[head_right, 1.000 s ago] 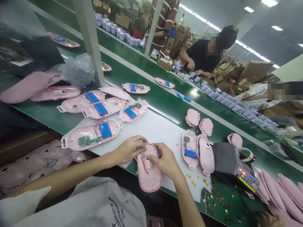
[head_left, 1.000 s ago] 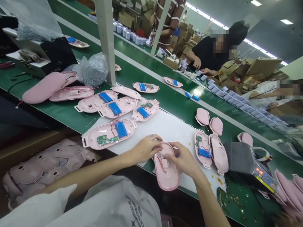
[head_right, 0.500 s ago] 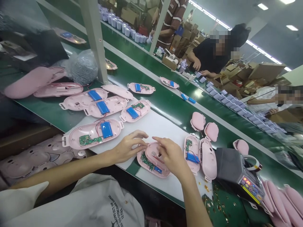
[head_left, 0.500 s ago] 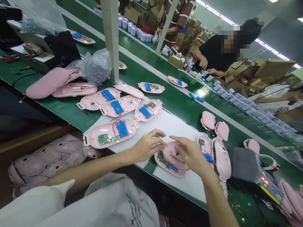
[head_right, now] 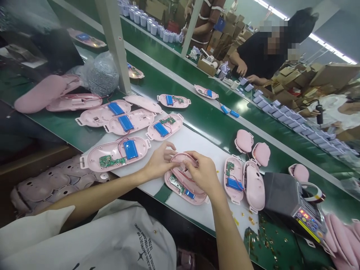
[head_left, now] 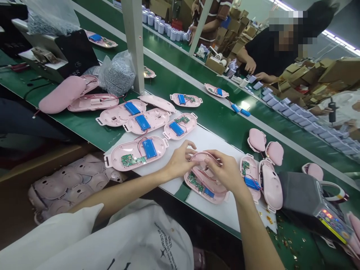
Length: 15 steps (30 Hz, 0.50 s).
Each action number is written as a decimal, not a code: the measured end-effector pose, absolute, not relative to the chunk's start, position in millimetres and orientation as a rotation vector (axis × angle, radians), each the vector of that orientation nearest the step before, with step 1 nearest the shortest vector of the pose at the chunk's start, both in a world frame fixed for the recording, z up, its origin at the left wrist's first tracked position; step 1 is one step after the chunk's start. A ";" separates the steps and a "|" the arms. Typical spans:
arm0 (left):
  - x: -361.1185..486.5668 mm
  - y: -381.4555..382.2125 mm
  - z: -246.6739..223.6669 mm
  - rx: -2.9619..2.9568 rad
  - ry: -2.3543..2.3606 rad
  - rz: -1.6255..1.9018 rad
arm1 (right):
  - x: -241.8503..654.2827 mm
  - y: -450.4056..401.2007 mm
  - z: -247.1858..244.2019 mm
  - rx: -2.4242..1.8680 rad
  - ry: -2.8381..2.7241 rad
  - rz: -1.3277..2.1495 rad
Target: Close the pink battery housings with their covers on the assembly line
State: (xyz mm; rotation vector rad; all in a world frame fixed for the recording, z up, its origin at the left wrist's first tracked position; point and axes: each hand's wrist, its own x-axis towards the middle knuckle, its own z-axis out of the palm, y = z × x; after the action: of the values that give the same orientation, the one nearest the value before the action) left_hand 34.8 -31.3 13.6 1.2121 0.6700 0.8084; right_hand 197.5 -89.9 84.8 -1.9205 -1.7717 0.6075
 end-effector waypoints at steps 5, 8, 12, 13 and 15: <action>36.8 -26.6 12.8 1.133 0.702 0.722 | 194.4 -91.1 73.0 -2.100 -1.756 0.380; 35.0 -22.8 15.9 1.192 0.711 0.688 | 189.7 -87.4 70.8 -2.042 -1.736 0.397; 30.9 -18.2 28.8 1.465 0.717 0.554 | 185.2 -91.3 74.6 -1.918 -1.740 0.416; 30.8 -15.9 31.5 1.514 0.722 0.514 | 191.7 -97.5 73.2 -1.856 -1.728 0.388; 32.2 -10.6 35.1 1.606 0.726 0.445 | 218.9 -122.4 66.3 -1.797 -1.535 0.151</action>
State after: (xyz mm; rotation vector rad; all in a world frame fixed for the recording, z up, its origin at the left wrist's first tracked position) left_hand 32.2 -10.6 35.1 1.6056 0.7256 0.4445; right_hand 218.9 -122.4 66.3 -1.7974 -1.5345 0.1510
